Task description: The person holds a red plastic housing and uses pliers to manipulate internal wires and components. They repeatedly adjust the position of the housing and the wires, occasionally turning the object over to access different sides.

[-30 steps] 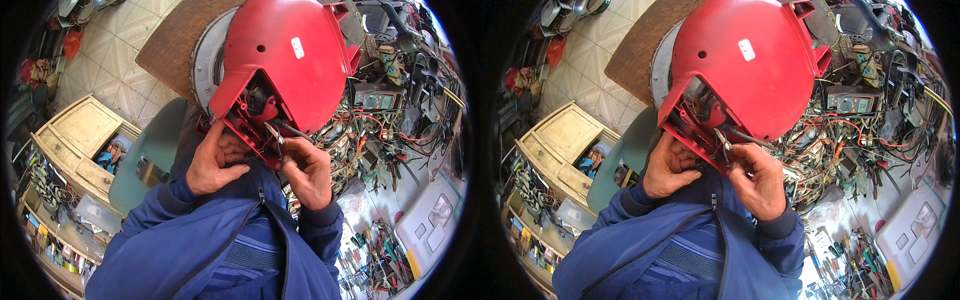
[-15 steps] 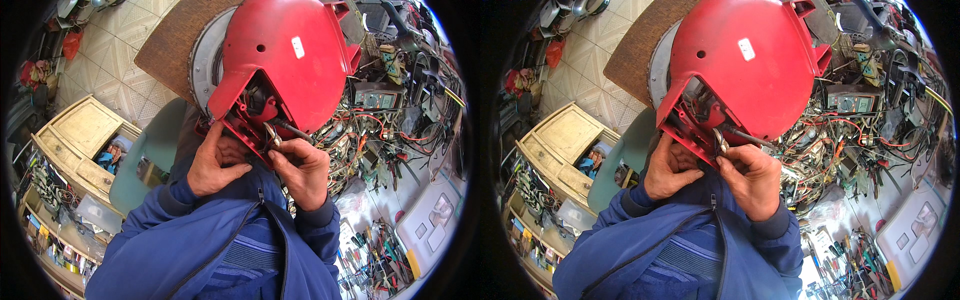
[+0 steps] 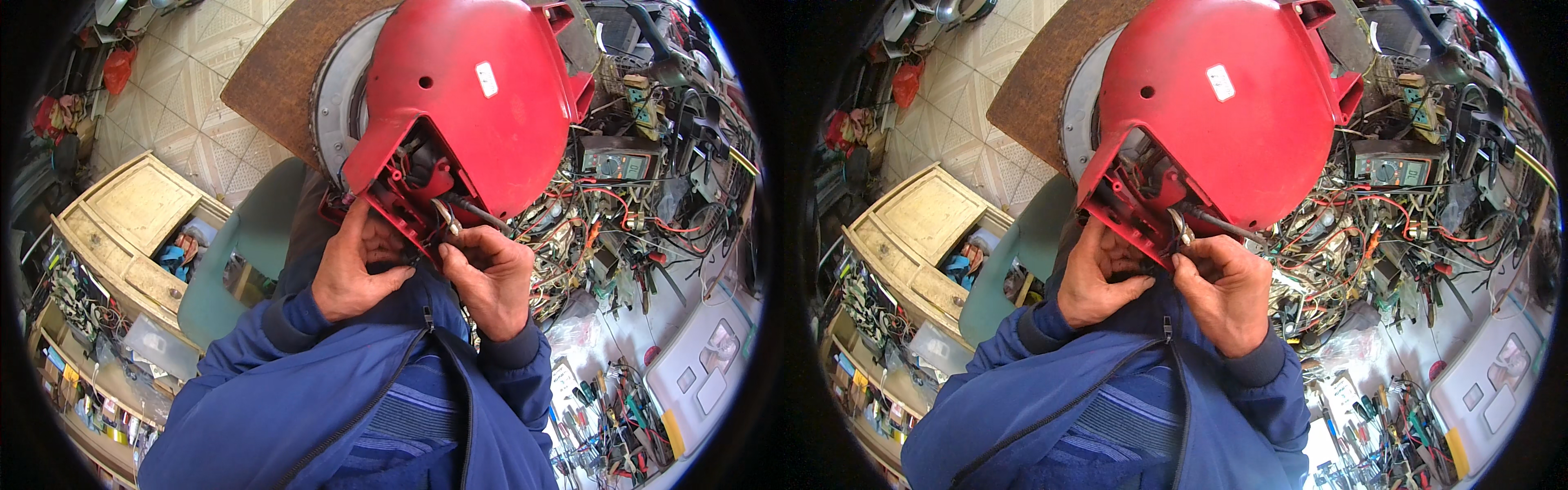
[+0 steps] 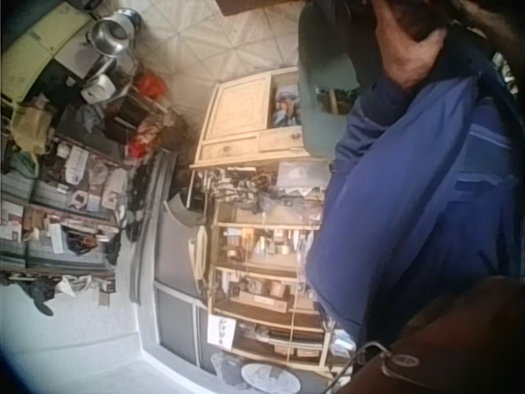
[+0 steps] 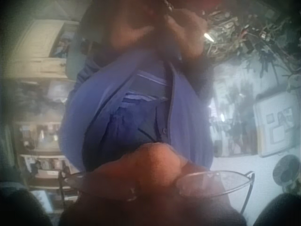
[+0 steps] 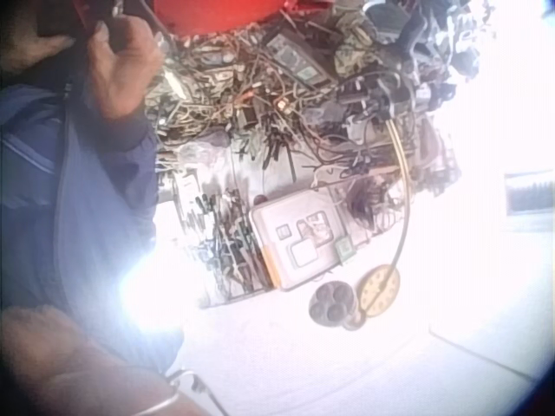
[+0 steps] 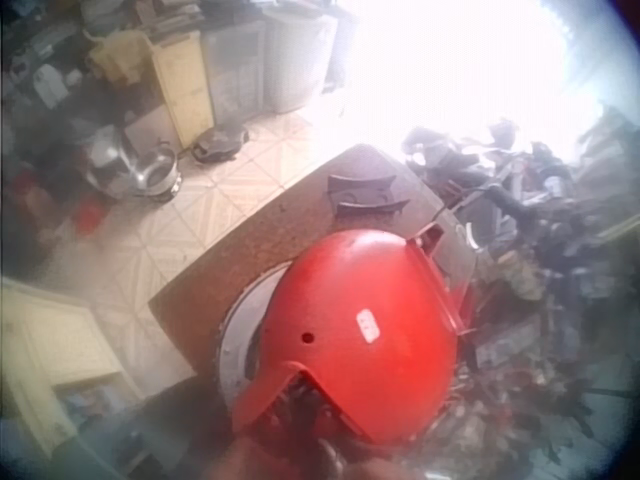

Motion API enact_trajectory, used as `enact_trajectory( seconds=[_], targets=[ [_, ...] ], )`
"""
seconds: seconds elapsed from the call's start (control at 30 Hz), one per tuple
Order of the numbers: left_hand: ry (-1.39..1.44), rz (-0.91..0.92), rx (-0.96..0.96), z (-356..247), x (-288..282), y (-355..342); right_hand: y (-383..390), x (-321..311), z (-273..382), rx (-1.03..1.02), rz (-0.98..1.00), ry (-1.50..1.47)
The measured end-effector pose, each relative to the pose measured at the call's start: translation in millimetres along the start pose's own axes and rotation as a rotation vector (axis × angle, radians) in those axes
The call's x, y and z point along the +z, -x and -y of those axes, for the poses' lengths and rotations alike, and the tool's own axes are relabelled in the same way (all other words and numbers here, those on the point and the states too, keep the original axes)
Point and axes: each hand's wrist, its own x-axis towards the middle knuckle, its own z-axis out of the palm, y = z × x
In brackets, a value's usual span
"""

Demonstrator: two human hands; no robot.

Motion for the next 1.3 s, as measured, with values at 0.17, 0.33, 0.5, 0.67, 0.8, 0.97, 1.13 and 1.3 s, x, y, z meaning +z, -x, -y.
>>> enact_trajectory(
  seconds=[0.17,0.33,0.5,0.67,0.8,0.97,1.13,1.3],
  targets=[
    [-0.120,-0.014,0.024,-0.6,-1.4,-2.9,-1.0,1.5,-3.7,0.041,0.009,-0.085],
    [-0.082,-0.028,0.034,-1.0,1.9,-4.4,-2.6,2.0,-6.6,0.030,0.003,-0.075],
    [0.022,-0.046,0.014,0.7,8.1,-3.5,3.1,8.4,-3.7,0.061,-0.076,-0.073],
    [0.036,-0.045,-0.062,3.4,10.6,-5.2,1.0,9.5,-14.2,-0.140,-0.138,0.061],
    [0.055,-0.088,-0.095,-1.9,17.1,-7.2,3.5,9.9,-14.5,-0.068,-0.147,0.021],
    [0.092,-0.098,-0.092,2.7,20.2,-10.4,4.3,13.7,-17.8,0.065,-0.170,-0.104],
    [0.089,-0.120,-0.100,-1.3,22.9,-11.0,6.3,21.1,-20.8,0.025,-0.238,-0.049],
    [0.034,-0.108,-0.084,-6.1,21.4,-10.2,5.8,22.5,-20.7,0.062,-0.252,-0.008]
  ],
)
